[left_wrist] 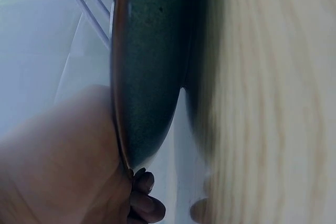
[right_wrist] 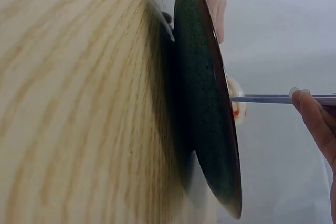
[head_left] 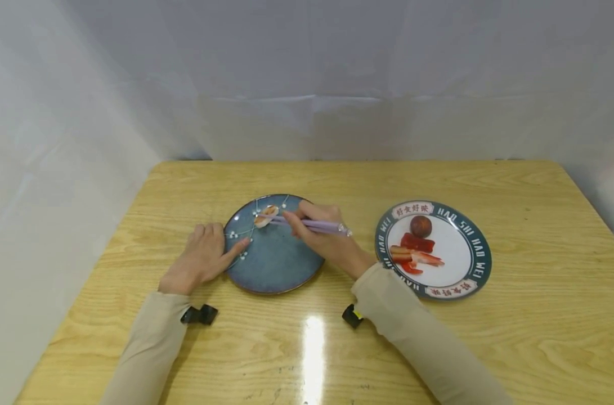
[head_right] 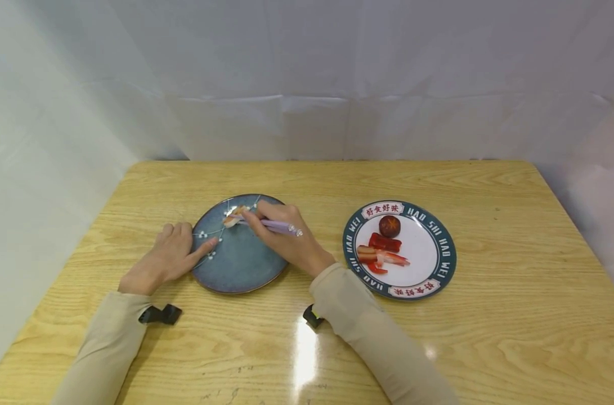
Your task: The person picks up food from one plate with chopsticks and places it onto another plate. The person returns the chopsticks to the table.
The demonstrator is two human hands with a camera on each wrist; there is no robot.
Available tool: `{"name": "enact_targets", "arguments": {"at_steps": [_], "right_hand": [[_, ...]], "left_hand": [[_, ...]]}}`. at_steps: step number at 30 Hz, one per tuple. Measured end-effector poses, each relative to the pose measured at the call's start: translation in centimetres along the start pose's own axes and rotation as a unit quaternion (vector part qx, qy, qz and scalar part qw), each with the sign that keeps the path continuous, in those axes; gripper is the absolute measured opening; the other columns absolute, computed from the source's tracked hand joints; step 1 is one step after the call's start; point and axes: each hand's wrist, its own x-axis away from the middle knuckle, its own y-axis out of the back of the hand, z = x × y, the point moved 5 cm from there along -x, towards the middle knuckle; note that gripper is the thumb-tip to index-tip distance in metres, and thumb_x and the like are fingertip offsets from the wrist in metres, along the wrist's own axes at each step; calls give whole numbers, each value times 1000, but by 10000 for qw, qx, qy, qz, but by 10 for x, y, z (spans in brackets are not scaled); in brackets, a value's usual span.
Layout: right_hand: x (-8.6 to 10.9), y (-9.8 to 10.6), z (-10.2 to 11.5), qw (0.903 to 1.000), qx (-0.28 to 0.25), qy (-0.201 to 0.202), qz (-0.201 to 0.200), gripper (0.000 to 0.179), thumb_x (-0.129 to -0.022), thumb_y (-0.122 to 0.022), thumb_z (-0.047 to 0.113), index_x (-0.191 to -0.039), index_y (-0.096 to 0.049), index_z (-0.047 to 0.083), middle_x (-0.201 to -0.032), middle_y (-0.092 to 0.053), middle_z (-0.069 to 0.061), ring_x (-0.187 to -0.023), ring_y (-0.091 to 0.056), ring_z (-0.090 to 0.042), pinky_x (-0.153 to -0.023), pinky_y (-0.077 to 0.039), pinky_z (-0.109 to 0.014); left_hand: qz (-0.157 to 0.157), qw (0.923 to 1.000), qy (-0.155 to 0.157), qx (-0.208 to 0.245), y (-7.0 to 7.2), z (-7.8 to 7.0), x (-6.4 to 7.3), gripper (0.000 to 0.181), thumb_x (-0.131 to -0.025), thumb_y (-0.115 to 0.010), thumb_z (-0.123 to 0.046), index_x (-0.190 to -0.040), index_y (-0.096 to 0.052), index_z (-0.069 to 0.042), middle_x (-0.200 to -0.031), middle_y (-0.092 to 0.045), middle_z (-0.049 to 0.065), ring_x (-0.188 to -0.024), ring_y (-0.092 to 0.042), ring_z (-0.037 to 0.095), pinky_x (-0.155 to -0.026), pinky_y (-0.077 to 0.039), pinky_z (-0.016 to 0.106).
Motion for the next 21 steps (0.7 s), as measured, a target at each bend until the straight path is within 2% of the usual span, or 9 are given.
{"name": "enact_targets", "arguments": {"at_steps": [6, 10, 14, 18, 21], "right_hand": [[1, -1, -2, 10000, -68, -46, 4, 24, -88, -68, 3, -69, -54, 9, -60, -58, 2, -50, -45, -2, -45, -37, -17], [3, -1, -3, 9988, -246, -396, 153, 20, -83, -72, 0, -73, -55, 6, -60, -60, 0, -49, -49, -4, -45, -38, -18], [-1, 5, 7, 9958, -548, -730, 85, 17, -81, -72, -6, -76, -57, 0, -60, -62, -5, -49, -57, -14, -45, -43, -21], [-5, 11, 17, 9944, -627, -849, -26, 16, -82, -70, -7, -75, -57, -1, -57, -61, -8, -47, -59, -19, -44, -45, -23], [-5, 12, 14, 9944, -546, -904, -24, 17, -85, -69, -4, -75, -56, 0, -57, -61, -7, -46, -57, -15, -42, -43, -22]], "left_hand": [[29, 10000, 10, -50, 0, -2, 2, 61, -98, -43, -52, -96, -46, 9, -84, -48, 20, -83, -43, 34, -81, -32, 47], [32, 10000, 43, -29, 1, -2, 2, 63, -98, -43, -52, -98, -46, 11, -88, -50, 23, -86, -43, 36, -81, -33, 49], [44, 10000, 78, 11, 1, -2, 2, 64, -98, -42, -53, -99, -46, 11, -91, -50, 25, -88, -43, 37, -82, -33, 49], [61, 9999, 108, 45, 0, -1, 2, 65, -98, -42, -54, -101, -46, 11, -91, -50, 24, -88, -42, 37, -82, -33, 49], [67, 9999, 107, 46, 0, -1, 1, 65, -98, -42, -54, -100, -45, 11, -90, -49, 24, -87, -41, 36, -82, -33, 48]]}}
